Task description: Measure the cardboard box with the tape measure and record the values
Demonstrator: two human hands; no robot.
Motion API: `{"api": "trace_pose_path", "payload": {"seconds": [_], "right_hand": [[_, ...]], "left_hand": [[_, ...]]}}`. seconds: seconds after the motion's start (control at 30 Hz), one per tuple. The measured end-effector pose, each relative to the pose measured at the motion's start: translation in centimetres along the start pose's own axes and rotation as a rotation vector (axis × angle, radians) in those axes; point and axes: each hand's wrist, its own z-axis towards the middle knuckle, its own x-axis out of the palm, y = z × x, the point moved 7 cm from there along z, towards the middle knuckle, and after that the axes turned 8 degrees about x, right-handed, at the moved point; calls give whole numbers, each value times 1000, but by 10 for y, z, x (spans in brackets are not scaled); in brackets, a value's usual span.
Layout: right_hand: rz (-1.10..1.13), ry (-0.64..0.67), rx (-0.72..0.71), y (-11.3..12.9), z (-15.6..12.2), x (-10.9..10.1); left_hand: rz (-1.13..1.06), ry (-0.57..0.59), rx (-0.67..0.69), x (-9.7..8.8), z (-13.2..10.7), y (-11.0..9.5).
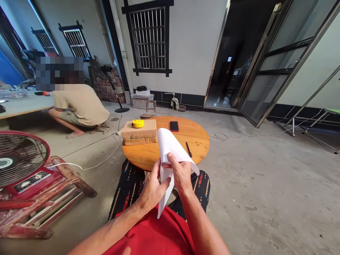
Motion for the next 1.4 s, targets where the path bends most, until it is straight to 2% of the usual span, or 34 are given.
{"api": "trace_pose_path", "payload": {"seconds": [0.1,0.2,0.27,0.33,0.4,0.5,0.6,0.8,0.87,1.03,1.1,1.17,1.23,1.3,1.4], "right_hand": [[-103,-31,-5,-1,-9,3],[-355,-77,-78,12,-12,4],[-542,18,-174,30,-10,13],[-696,193,-305,51,-8,26],[-805,307,-419,72,-3,32],[-908,309,-470,95,9,28],[-935,271,-455,102,18,15],[-928,86,-408,93,28,-23],[-962,45,-349,84,32,-37],[-963,56,-140,63,42,-65],[-941,138,-130,61,45,-62],[-934,252,-142,60,48,-50],[-923,363,-95,55,54,-37],[-907,499,48,41,63,-25],[-877,767,278,8,75,-12]], "left_hand": [[-21,-32,-22,-7,11,1],[-90,-7,-43,-12,25,5],[-149,41,-80,-13,35,11],[-225,117,-141,-11,45,18],[-317,199,-206,-7,52,24],[-445,291,-265,-4,62,27],[-523,360,-291,-7,67,28],[-550,532,-377,-8,67,32],[-528,585,-387,-8,65,31],[-479,694,-383,-11,59,24],[-458,771,-396,-12,56,20],[-406,867,-405,-12,54,17],[-322,970,-393,-13,54,15],[-261,1066,-321,-12,57,11],[-291,1153,-153,-10,64,4]]}}
